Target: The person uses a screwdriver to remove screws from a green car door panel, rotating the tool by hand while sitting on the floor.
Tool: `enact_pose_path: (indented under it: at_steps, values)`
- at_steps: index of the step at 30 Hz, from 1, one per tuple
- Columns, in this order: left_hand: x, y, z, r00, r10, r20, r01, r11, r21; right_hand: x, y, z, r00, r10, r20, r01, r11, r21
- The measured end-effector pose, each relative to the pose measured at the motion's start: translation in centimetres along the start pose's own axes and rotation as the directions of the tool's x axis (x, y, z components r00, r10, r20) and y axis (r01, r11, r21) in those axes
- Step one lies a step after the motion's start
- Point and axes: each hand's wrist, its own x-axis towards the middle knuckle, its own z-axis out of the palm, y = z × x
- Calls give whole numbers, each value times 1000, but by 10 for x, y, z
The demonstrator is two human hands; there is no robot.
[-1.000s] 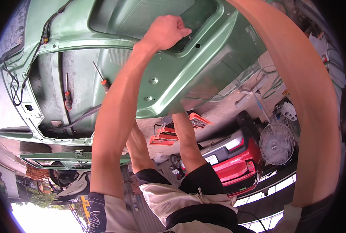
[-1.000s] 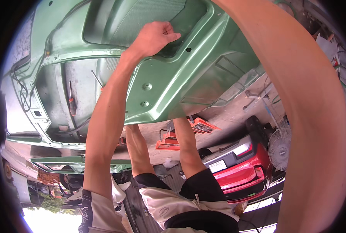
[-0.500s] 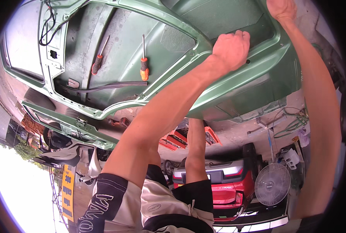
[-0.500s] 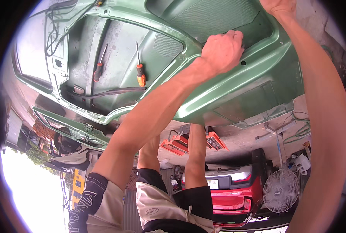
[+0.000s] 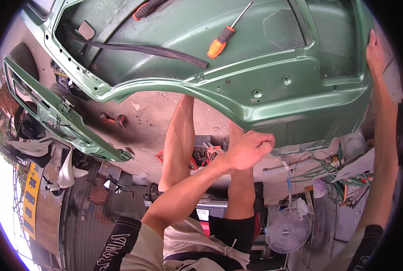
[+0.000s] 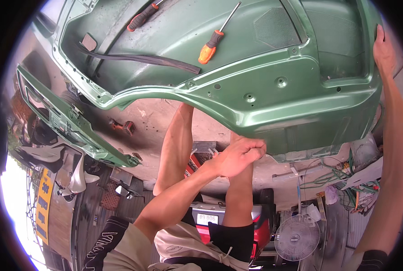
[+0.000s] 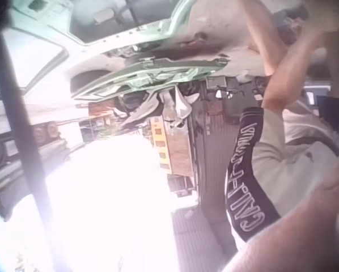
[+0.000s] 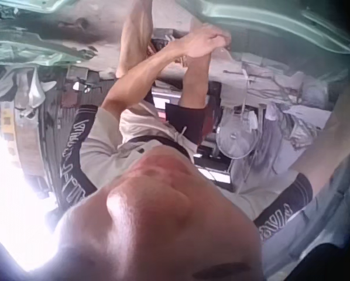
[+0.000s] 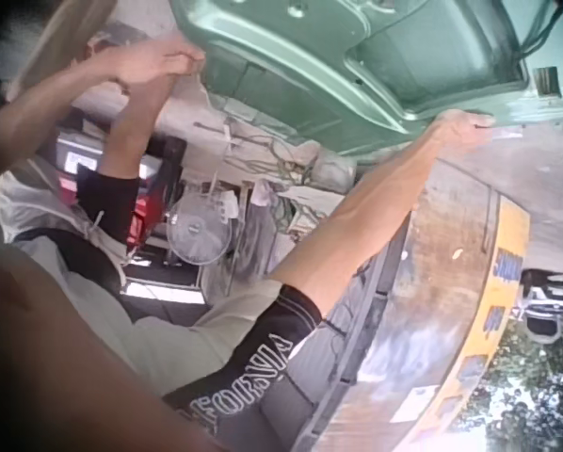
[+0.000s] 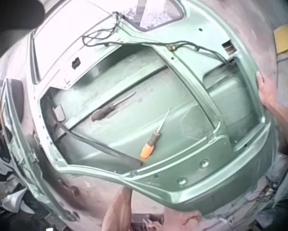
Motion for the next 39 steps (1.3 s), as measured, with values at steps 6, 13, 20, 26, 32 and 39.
enact_pose_path:
  at_steps: [6,13,20,26,32,39]
  values:
    - [2,-4,-43,989,-141,34,118,918,379,-100,-128,-25,801,-447,-398,452,888,-88]
    - [-19,14,-78,987,-121,103,76,929,361,-281,-363,-40,568,-666,483,331,722,607]
    - [-26,30,-118,990,-130,49,108,942,318,-266,-379,-17,574,-304,760,104,948,301]
    - [-10,53,-141,992,-112,52,91,949,303,-273,-373,-19,680,-312,663,167,947,274]
    - [1,72,-142,988,-103,-116,135,940,313,-274,-370,-8,858,-313,407,-54,734,677]
    - [2,91,-144,992,-109,-60,121,953,277,-228,-373,-17,678,-725,-121,734,663,144]
